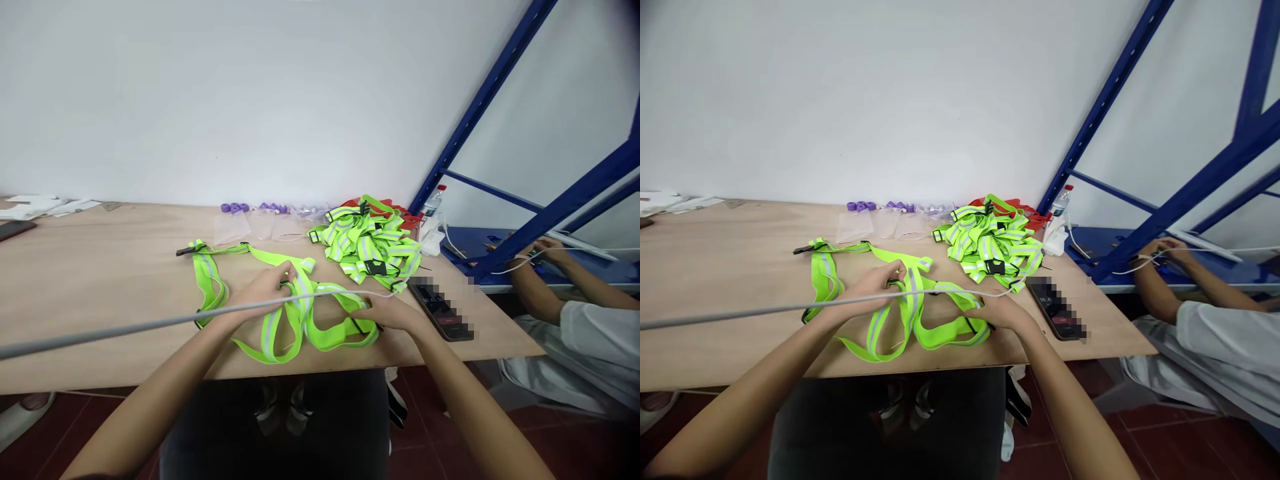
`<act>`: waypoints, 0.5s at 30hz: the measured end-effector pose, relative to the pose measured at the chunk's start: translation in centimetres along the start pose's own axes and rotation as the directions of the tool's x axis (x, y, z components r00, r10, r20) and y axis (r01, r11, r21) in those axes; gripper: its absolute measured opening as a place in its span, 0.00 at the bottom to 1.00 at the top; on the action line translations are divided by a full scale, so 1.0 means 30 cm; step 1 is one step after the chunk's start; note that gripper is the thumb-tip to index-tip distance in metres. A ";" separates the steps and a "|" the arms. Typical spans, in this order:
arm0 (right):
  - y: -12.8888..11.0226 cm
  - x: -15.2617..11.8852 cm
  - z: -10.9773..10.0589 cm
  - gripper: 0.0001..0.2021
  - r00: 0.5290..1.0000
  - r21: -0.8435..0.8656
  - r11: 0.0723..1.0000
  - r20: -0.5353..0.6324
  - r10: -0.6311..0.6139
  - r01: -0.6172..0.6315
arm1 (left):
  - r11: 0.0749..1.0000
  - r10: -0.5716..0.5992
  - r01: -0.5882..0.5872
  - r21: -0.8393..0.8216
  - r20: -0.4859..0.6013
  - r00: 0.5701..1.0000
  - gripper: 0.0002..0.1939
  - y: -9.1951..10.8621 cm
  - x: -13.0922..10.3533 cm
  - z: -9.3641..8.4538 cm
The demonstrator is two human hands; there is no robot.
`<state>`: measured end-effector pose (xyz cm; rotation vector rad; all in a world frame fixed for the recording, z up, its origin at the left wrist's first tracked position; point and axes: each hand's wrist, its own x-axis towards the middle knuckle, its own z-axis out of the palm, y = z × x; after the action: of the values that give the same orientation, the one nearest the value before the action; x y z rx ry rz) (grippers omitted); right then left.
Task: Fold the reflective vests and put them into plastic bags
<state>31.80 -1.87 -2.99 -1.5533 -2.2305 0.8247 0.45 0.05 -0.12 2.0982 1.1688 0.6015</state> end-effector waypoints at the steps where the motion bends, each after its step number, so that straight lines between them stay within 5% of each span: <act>1: -0.012 0.004 0.002 0.20 1.000 0.092 0.995 0.008 -0.029 0.028 | 1.000 -0.028 0.028 0.003 0.026 0.999 0.11 -0.013 -0.004 -0.001; 7: -0.037 0.031 0.067 0.22 0.989 0.607 0.785 0.006 0.148 -0.122 | 0.997 -0.076 0.079 -0.014 0.161 0.984 0.17 -0.050 -0.034 -0.012; 12: -0.061 0.076 0.171 0.22 0.951 0.820 0.567 -0.231 0.203 0.078 | 0.987 -0.089 0.112 -0.114 0.195 0.977 0.18 -0.034 -0.034 0.000; 15: -0.111 0.103 0.233 0.20 0.906 0.834 0.524 -0.344 0.247 0.174 | 0.988 -0.063 0.080 -0.128 0.133 0.989 0.28 -0.007 -0.027 0.012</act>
<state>24.33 -1.83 -6.73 -1.0943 -1.1180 1.2008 0.18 -0.67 -0.58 1.9435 1.0960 0.4890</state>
